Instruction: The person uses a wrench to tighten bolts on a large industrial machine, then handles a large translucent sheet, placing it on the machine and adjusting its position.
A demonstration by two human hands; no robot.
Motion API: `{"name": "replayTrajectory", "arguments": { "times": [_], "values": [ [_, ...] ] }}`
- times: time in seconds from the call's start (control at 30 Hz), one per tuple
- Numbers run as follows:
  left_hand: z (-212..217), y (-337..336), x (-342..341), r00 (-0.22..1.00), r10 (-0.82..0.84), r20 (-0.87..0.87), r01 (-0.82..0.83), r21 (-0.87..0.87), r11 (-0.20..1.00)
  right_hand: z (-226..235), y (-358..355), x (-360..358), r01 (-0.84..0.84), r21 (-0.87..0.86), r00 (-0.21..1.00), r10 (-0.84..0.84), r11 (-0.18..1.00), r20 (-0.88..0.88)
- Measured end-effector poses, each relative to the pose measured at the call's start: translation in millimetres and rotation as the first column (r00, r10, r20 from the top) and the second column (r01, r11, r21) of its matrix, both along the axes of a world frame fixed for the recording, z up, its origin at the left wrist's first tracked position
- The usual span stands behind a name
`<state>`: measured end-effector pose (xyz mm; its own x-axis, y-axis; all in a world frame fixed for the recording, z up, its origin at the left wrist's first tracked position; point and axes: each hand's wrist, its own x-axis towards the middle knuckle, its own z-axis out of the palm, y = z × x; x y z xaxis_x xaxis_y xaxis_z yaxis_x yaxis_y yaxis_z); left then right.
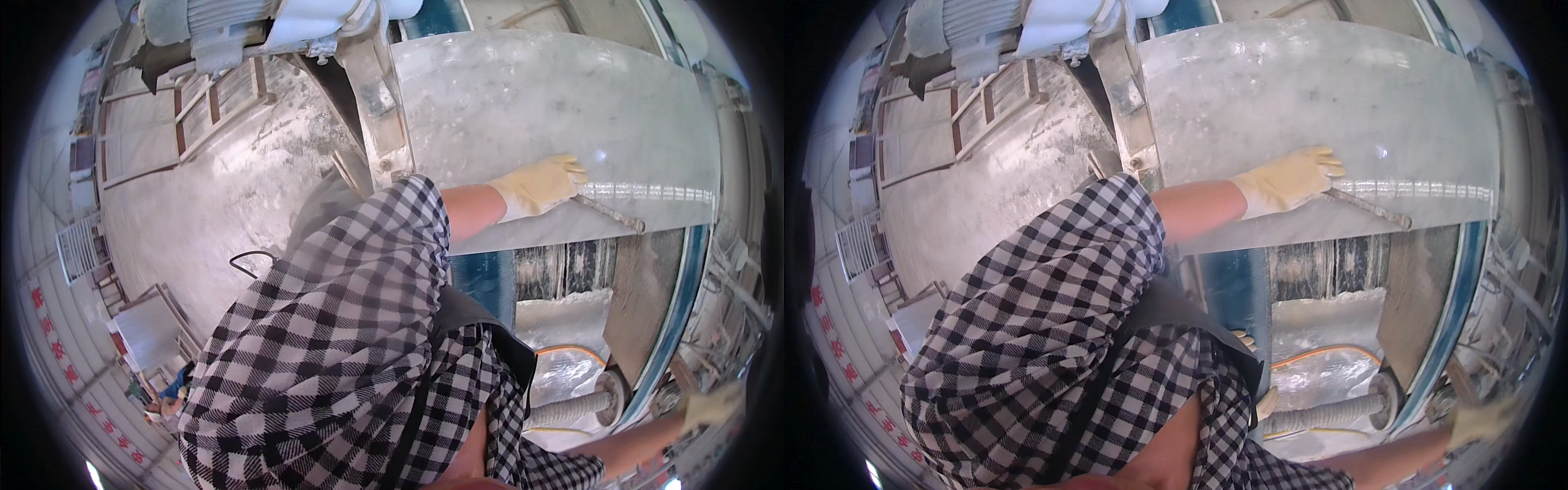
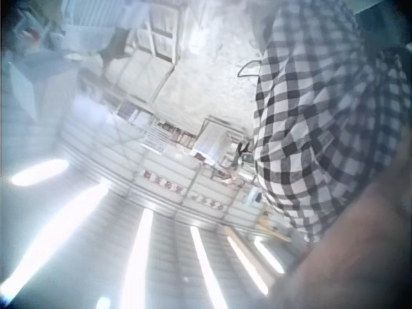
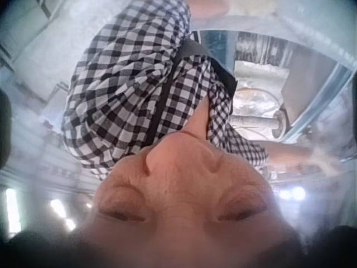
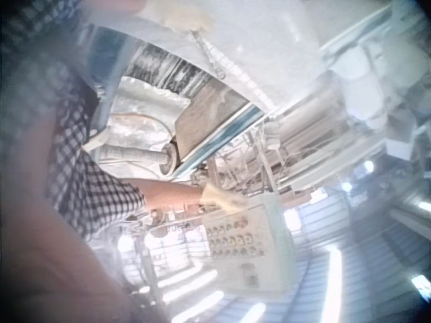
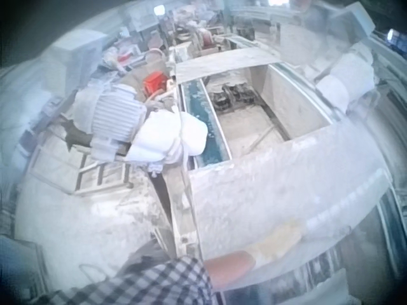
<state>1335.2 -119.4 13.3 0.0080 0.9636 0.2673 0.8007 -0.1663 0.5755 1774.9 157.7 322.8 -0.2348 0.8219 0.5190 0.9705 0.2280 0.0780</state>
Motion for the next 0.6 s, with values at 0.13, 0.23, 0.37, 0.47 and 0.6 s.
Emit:
{"name": "replayTrajectory", "arguments": {
  "times": [0.13,0.23,0.37,0.47,0.6],
  "values": [
    [0,1,-2,0.998,0.018,-0.059,-0.014,0.073,0.997,-96,-107,-96,-0.152,-0.446,0.823,-0.137,0.882,-0.551],
    [-6,2,0,0.995,0.05,-0.08,-0.039,0.137,0.99,-127,-142,-125,-0.24,-0.688,0.902,-0.105,0.684,-0.42],
    [-13,4,3,0.991,0.088,-0.097,-0.066,0.216,0.974,-160,-183,-139,-0.348,-0.763,0.83,-0.199,0.545,-0.521],
    [-15,6,1,0.998,0.059,-0.011,-0.056,0.193,0.98,-164,-242,-142,-0.322,-0.751,0.844,-0.184,0.577,-0.503],
    [-19,4,-14,0.983,-0.074,0.165,0.053,0.128,0.99,-183,-302,-167,-0.367,-0.689,0.772,-0.209,0.625,-0.601]
  ]
}}
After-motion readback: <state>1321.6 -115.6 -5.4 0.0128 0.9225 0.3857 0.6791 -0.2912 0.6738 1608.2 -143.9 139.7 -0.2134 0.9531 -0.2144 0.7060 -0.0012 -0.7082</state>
